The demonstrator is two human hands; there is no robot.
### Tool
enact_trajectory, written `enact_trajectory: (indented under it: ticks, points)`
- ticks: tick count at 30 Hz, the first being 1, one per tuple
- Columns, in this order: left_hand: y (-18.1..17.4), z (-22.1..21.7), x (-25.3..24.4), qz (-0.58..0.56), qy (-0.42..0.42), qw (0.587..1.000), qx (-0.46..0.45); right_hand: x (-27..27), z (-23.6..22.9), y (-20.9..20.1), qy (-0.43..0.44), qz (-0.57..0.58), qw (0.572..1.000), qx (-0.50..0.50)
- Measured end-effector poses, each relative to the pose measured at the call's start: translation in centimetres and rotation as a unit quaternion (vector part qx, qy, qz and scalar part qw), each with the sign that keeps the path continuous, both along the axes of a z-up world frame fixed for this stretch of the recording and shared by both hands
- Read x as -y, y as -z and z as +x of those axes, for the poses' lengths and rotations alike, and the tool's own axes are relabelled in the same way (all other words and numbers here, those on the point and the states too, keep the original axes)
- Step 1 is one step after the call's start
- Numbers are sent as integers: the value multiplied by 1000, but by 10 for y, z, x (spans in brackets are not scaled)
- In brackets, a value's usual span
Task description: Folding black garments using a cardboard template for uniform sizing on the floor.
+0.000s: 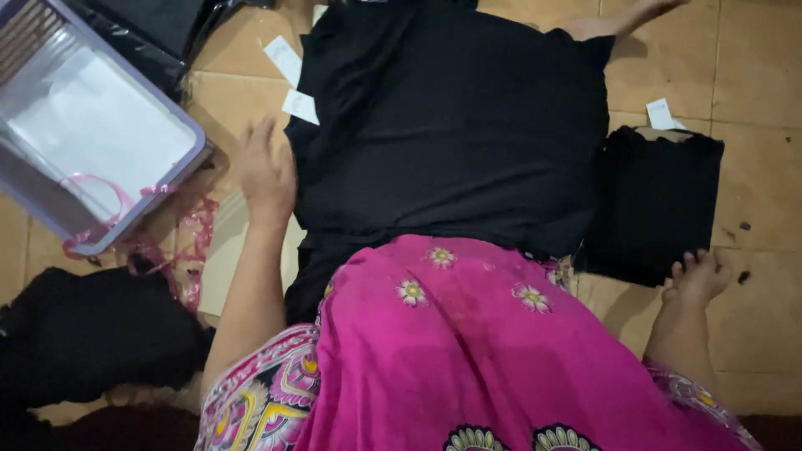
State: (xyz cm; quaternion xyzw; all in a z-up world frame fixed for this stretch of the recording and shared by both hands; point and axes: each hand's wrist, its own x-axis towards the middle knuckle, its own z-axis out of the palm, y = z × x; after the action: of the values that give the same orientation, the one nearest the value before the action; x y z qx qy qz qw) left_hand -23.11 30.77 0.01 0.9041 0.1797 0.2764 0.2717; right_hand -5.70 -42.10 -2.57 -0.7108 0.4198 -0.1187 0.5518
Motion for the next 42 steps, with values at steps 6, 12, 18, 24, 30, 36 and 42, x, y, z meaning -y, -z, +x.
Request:
enact_trajectory:
  ticks: [6, 12, 18, 24, 30, 36, 42]
  points:
    - [10, 118, -20, 75, -13, 981, -176, -32, 49, 13, -135, -2, 990, 51]
    - [14, 156, -41, 169, 20, 984, -45, -83, 32, -33, -230, -61, 971, 22]
    - [5, 180, -69, -114, -39, 992, -26, -70, 27, -28, -233, -55, 971, -7]
    - [51, 194, -73, -55, -44, 986, -154, -82, 32, -18, -267, -55, 962, -29]
    - [55, 130, -75, -65, -18, 997, 47, -86, 36, -23, -307, -89, 946, -47]
    - [77, -60, -45, 8, -74, 997, 2, -79, 51, -6, -303, -64, 950, -44]
    - [155, -198, 25, -18, -75, 898, -433, -108, 60, -3, -340, -44, 938, -60]
